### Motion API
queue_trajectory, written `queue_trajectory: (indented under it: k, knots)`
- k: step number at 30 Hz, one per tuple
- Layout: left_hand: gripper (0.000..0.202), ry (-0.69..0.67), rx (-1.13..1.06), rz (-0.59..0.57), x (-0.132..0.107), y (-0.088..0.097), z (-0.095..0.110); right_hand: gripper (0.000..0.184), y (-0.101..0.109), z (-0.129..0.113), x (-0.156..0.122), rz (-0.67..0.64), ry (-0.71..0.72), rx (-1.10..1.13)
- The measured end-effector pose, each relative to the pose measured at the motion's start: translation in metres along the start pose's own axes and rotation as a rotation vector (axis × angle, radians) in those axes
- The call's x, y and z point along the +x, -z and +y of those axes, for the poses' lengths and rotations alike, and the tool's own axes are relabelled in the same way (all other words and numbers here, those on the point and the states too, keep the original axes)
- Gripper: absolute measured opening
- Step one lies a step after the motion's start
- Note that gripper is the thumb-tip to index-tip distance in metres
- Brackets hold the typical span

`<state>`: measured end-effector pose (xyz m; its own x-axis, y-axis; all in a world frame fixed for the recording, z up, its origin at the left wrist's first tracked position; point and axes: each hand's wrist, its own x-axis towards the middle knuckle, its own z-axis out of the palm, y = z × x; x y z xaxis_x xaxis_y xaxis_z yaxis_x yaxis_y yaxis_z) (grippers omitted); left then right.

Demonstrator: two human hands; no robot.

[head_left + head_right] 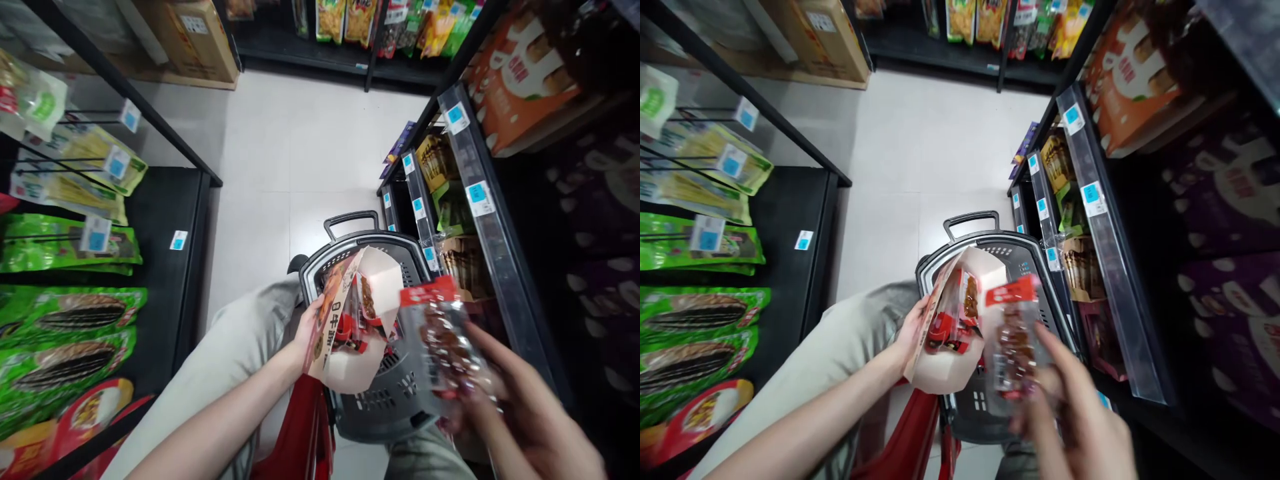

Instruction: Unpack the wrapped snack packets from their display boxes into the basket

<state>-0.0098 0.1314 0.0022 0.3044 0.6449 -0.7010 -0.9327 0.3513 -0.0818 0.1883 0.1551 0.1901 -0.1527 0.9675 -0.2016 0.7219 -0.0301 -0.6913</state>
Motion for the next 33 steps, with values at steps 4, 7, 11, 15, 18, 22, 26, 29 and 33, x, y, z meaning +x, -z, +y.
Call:
queue_trajectory:
  k: [4, 7, 11, 15, 18, 22, 26, 29, 33]
  knots:
    - [0.041, 0.03, 0.016, -0.033, -0.003, -0.002, -0.003, 0.041, -0.047, -0.037, 0.018, -0.178, 0.101, -0.186]
    - [0.039, 0.001, 0.009, 0.003, -0.005, -0.005, -0.003, 0.042, -0.08, -0.042, 0.029, -0.17, 0.147, -0.35]
    - [0.04, -0.021, -0.021, 0.093, -0.009, -0.013, -0.002, 0.037, -0.108, -0.047, 0.039, -0.158, 0.115, -0.527]
    - [0.037, -0.067, -0.005, 0.202, -0.009, -0.016, -0.003, 0.034, -0.121, -0.057, 0.058, -0.345, -0.057, -0.648]
    - [0.031, -0.108, 0.006, 0.211, -0.006, -0.011, -0.003, 0.035, -0.126, -0.057, 0.061, -0.423, 0.033, -0.656]
    - [0.032, -0.101, 0.015, 0.16, -0.004, -0.004, 0.001, 0.043, -0.113, -0.033, 0.04, -0.161, 0.214, -0.32]
    - [0.037, -0.042, 0.019, 0.119, -0.007, -0.004, 0.006, 0.041, -0.085, 0.055, 0.04, 0.227, -0.151, -0.024]
    - [0.038, -0.078, 0.026, 0.106, -0.011, -0.001, 0.009, 0.044, -0.093, 0.151, 0.063, -0.034, -0.595, -0.411]
    - [0.041, -0.054, 0.097, 0.037, -0.011, 0.014, 0.011, 0.034, -0.154, 0.242, 0.078, -0.332, -0.69, -0.498]
